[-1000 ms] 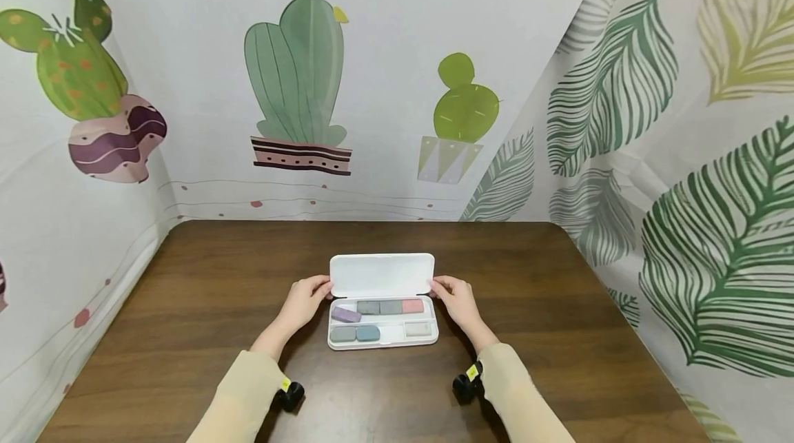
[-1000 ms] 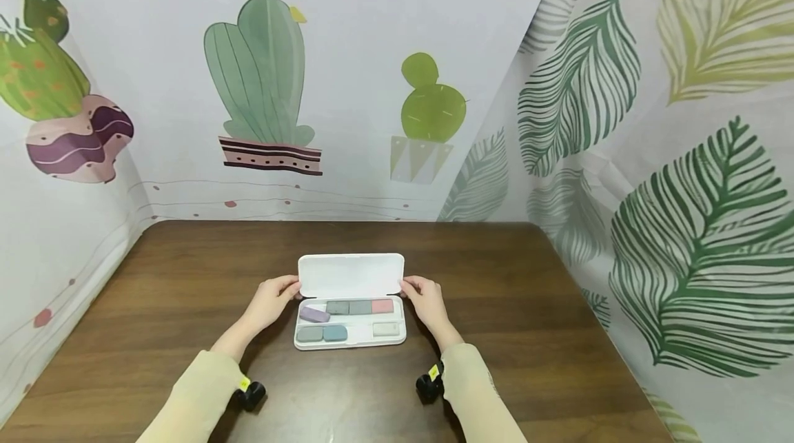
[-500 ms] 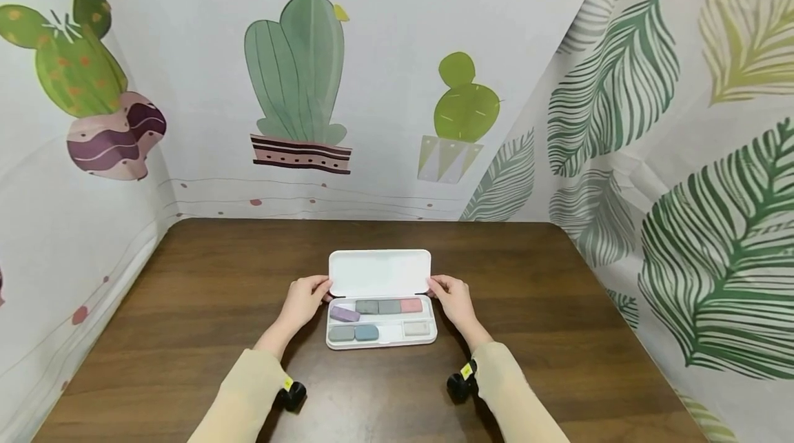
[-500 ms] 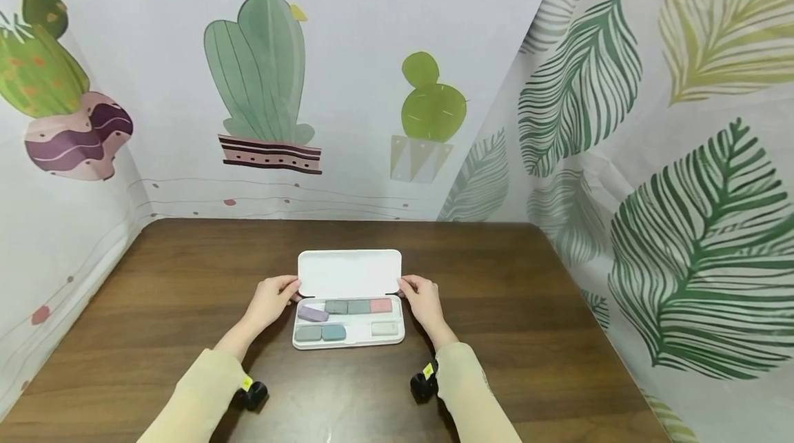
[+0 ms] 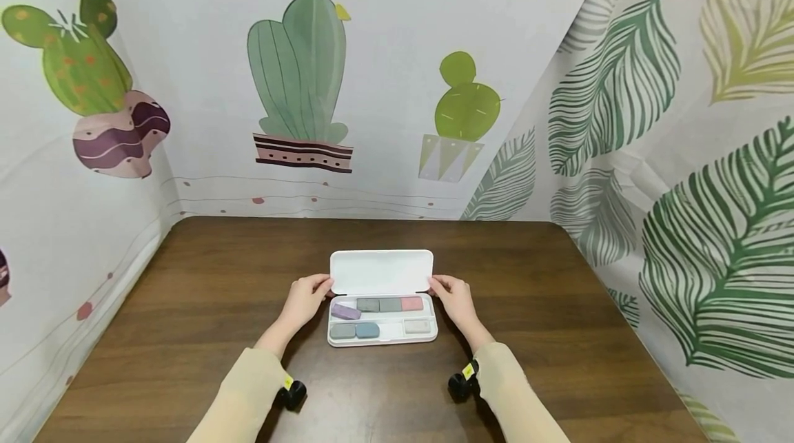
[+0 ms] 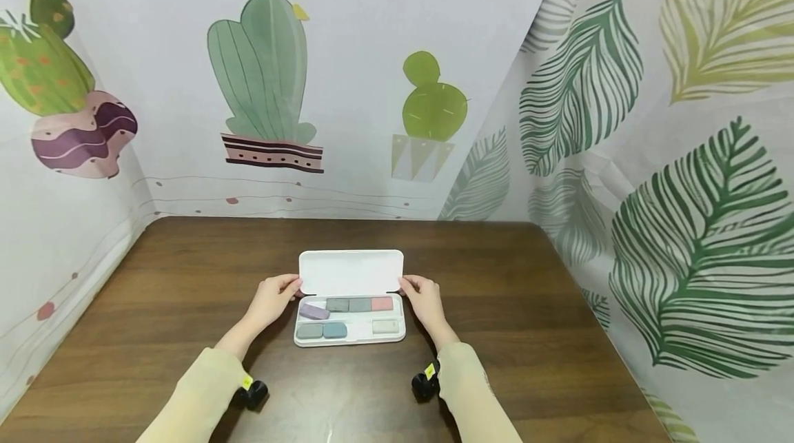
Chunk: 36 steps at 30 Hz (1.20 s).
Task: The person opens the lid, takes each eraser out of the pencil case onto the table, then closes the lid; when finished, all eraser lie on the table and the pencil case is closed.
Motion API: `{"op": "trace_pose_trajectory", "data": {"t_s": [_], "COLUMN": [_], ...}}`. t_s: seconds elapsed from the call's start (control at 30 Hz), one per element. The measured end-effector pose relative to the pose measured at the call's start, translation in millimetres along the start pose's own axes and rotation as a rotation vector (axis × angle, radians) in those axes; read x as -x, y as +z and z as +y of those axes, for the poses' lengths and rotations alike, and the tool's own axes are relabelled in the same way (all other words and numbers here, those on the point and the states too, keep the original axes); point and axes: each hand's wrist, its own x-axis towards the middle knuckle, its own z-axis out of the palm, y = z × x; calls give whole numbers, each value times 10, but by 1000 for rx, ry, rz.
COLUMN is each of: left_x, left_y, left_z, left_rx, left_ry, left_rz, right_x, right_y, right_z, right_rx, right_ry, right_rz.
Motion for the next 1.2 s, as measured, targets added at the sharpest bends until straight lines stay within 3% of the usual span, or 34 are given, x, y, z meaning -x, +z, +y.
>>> {"op": "trace_pose_trajectory", "data": {"t_s": [0.3, 0.47, 0.63, 0.87, 1.03, 1.2], "left_x": [64, 126, 188, 266, 283, 261], "left_y": [-78, -195, -323, -325, -276, -229], "left_z": [32, 57, 105, 204, 252, 275], "left_rx": [48, -9, -45, 74, 92, 95], "left_ry": [34, -4, -52, 82, 127, 147], "left_rz": [18, 39, 40, -90, -176, -213], "right_x": [126, 227, 326, 368, 373, 388], "right_y": [-115, -234, -330, -351, -333, -304], "right_z": [35, 97, 164, 192, 188, 169], "right_rx": [-92, -208, -196, -195, -156, -139], "right_ry": [-20, -12, -87, -137, -154, -157], "right_rz": [-17, -180, -327, -385, -409, -401]}}
